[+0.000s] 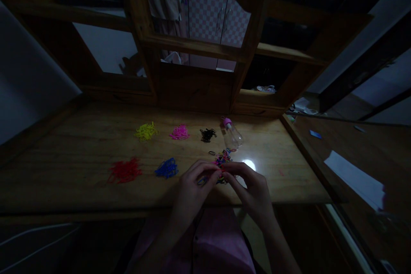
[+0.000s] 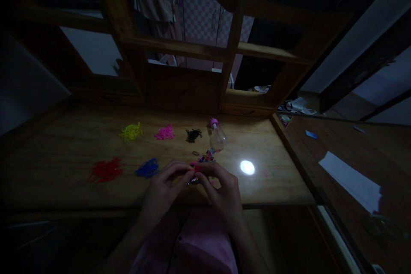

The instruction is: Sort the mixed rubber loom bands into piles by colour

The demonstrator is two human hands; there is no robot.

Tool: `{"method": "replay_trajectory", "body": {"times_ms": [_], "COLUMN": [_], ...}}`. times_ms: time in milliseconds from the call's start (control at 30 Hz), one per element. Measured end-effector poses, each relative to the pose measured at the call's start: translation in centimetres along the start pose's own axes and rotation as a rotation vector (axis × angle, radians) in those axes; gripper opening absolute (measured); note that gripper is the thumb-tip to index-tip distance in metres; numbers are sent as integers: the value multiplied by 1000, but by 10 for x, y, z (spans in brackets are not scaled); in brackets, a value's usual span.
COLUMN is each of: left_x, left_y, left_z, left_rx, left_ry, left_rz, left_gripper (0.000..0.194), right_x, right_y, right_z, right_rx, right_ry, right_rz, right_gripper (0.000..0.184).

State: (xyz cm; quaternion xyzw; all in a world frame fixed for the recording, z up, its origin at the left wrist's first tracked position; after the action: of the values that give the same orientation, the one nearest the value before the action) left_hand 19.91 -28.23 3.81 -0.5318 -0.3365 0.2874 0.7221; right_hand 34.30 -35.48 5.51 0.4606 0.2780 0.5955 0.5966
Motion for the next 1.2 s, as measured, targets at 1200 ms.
{"method": "replay_trajectory", "body": {"times_ms": [1200], "left_x": [-10], "left_y": [10], "left_z": [11], "left_rx": [-456], "left_ry": [132], "left_rz": [161], "left_gripper": [18], "right_x": [-3], "right_y": [17], "right_z": [-10], "right_rx": [-173], "right_ry": [21], "right_rz": [84], "right_gripper": [25]}}
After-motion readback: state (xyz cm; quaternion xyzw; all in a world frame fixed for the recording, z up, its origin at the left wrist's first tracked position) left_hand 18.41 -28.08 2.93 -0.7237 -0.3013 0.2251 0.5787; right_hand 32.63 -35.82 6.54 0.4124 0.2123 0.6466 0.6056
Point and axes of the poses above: each hand's wrist, its own x-axis towards the middle knuckle, its own z-axis out of the back of the hand, y = z × x, the point moved 1 cm from there along x, towards the middle knuckle, and after that the axes turned 11 degrees about y, right-handed, at the moved point
